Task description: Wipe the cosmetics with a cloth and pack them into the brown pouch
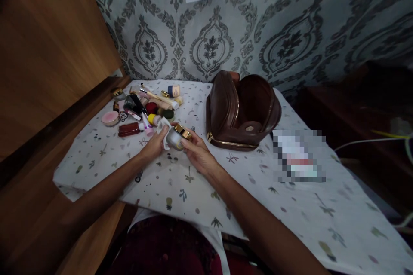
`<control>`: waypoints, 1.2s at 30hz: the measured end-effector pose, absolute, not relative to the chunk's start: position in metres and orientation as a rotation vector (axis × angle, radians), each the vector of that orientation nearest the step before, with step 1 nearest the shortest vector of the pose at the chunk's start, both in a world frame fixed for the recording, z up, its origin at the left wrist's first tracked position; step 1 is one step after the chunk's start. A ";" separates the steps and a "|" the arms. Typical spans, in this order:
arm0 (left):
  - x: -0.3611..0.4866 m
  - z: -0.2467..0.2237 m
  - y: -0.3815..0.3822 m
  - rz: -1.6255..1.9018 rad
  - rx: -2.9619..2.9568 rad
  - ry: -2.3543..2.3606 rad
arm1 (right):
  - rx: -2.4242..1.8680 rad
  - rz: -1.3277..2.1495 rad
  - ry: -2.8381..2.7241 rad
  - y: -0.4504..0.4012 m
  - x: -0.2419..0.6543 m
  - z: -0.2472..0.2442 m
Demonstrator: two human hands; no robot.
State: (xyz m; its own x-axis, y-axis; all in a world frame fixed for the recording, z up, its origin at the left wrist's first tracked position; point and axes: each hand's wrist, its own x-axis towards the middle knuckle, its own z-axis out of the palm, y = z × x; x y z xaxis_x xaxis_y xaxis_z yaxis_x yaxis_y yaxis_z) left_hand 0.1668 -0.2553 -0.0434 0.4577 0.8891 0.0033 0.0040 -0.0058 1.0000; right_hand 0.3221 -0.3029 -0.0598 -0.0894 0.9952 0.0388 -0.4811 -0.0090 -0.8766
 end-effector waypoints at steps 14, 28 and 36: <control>0.162 -0.054 -0.254 0.875 1.197 0.743 | -0.984 1.033 -1.279 -0.298 0.330 -0.080; 0.166 -0.058 -0.254 1.235 1.331 0.965 | -1.110 1.128 -1.347 -0.308 0.319 -0.074; 0.158 -0.055 -0.246 1.296 1.593 1.023 | -1.090 0.941 -1.534 -0.311 0.323 -0.076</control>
